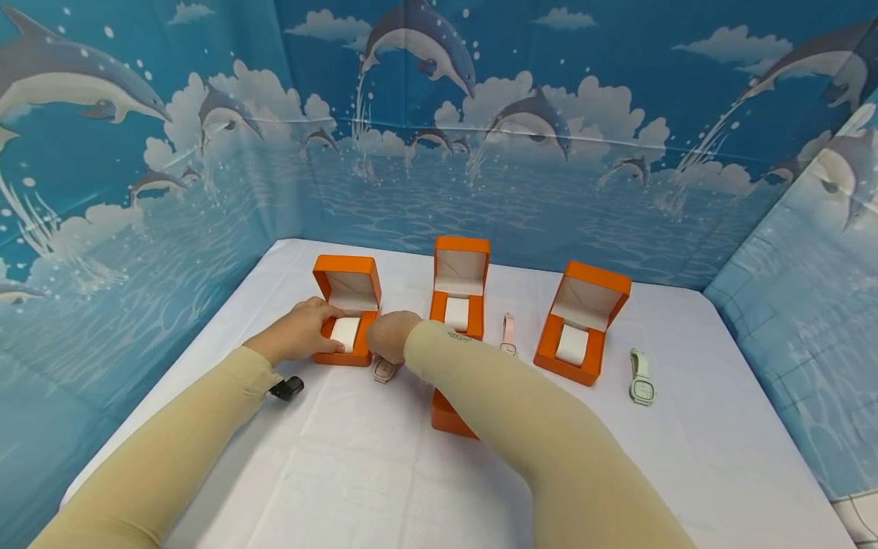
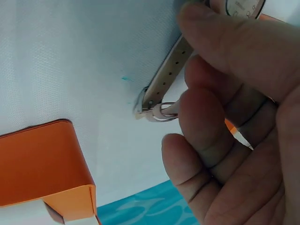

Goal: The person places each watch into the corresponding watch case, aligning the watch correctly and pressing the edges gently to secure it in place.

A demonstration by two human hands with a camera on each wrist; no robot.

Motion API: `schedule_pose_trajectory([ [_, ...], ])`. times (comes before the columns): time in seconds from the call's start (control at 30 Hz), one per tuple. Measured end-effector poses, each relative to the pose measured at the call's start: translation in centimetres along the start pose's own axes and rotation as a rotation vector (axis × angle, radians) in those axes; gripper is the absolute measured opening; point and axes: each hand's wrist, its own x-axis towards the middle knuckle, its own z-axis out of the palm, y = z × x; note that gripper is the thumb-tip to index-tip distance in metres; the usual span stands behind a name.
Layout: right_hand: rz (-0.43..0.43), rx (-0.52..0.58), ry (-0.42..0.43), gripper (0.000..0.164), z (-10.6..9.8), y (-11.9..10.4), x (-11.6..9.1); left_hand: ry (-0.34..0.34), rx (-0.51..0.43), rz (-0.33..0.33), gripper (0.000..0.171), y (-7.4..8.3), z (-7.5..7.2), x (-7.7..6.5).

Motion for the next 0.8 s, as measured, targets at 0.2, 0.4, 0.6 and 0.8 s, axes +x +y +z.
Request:
schedule_pose_trajectory([
  [0.2,-0.011,-0.001,0.011,0.020,-0.15,0.08,-0.39,0.001,0.006,0.000,0.075,-0.03,0.10,0.02],
  [0.4,0.010,0.072,0.019,0.017,-0.33,0.33,-0.67,0.004,0.008,-0.005,0.074,-0.18,0.21,0.14],
  [0.6,0.018,0.079,0.009,0.014,-0.40,0.21,-0.74,0.008,0.009,-0.004,0.074,-0.21,0.22,0.08],
  [0.8,-0.010,0.071,-0.008,0.025,-0.46,-0.33,-0.86,0.004,0.014,0.003,0.074,0.01,0.03,-0.03],
])
